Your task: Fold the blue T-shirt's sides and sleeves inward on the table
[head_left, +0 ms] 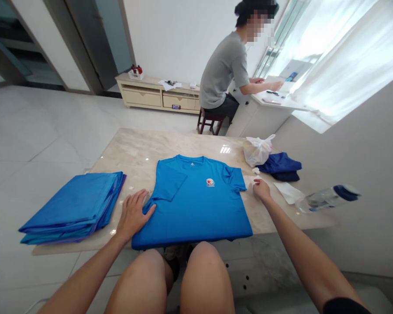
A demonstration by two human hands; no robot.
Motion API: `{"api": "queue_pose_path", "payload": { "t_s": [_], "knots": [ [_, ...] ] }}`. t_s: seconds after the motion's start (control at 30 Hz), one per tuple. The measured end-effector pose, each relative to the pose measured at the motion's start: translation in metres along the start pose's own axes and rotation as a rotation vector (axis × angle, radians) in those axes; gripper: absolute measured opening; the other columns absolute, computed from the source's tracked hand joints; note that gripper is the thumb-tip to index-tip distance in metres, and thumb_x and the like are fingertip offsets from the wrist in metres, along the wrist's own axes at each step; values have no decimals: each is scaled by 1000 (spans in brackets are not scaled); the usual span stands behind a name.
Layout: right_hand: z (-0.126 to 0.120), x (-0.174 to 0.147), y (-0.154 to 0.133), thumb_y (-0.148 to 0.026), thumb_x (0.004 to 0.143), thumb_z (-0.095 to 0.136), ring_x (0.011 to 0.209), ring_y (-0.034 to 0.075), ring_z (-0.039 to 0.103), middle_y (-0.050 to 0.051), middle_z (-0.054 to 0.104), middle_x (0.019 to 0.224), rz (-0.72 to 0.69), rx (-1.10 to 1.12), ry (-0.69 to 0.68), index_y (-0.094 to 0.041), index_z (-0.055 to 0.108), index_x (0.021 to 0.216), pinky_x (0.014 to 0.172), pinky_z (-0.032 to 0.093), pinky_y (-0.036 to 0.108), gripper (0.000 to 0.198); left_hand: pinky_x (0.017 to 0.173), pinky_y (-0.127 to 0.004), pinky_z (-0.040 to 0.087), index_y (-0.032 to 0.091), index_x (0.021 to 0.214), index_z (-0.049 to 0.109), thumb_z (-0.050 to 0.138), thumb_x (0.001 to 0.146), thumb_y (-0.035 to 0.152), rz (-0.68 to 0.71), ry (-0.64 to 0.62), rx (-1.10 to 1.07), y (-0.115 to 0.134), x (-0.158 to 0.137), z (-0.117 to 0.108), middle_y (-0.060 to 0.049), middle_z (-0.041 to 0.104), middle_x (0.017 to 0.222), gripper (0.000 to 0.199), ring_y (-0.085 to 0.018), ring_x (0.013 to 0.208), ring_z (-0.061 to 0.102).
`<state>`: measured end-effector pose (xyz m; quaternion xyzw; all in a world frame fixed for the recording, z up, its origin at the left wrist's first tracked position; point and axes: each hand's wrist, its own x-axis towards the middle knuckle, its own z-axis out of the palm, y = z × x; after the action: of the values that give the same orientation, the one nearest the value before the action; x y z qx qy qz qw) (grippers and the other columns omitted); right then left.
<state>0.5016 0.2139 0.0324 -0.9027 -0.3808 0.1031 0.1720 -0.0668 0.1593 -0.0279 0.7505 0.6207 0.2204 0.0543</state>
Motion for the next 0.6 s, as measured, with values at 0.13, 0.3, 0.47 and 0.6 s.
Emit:
{"api": "queue_pose_path", "payload": {
  "t_s": [0.13, 0.3, 0.47, 0.6],
  "knots": [
    [20, 22, -8, -48, 98, 65, 135, 44, 63, 26, 69, 140, 143, 41, -15, -19, 81, 120, 111, 49, 57, 40, 135, -60, 28, 22, 152, 60, 49, 101, 59, -4, -1, 3, -3, 2, 4, -17, 62, 165, 64, -37, 153, 55],
    [52, 28, -22, -60, 94, 71, 144, 46, 51, 27, 60, 150, 171, 76, 12, -21, 78, 124, 118, 41, 63, 50, 133, -59, 32, 21, 149, 63, 49, 99, 62, 0, -16, -1, -2, 5, 2, -18, 63, 163, 66, -38, 152, 57],
    [58, 28, -27, -45, 98, 68, 135, 42, 59, 22, 69, 135, 23, 94, -28, -22, 80, 105, 117, 45, 59, 28, 134, -58, 32, 18, 148, 64, 48, 98, 65, -7, -26, 21, 0, 5, -1, -19, 64, 162, 70, -39, 150, 58],
    [53, 29, -27, -43, 106, 57, 111, 32, 70, 18, 77, 111, -110, 129, -25, -18, 76, 115, 100, 56, 43, 33, 134, -58, 31, 17, 147, 64, 46, 99, 67, -12, -46, 34, 0, 6, -1, -19, 64, 162, 72, -39, 150, 58]
  ]
}}
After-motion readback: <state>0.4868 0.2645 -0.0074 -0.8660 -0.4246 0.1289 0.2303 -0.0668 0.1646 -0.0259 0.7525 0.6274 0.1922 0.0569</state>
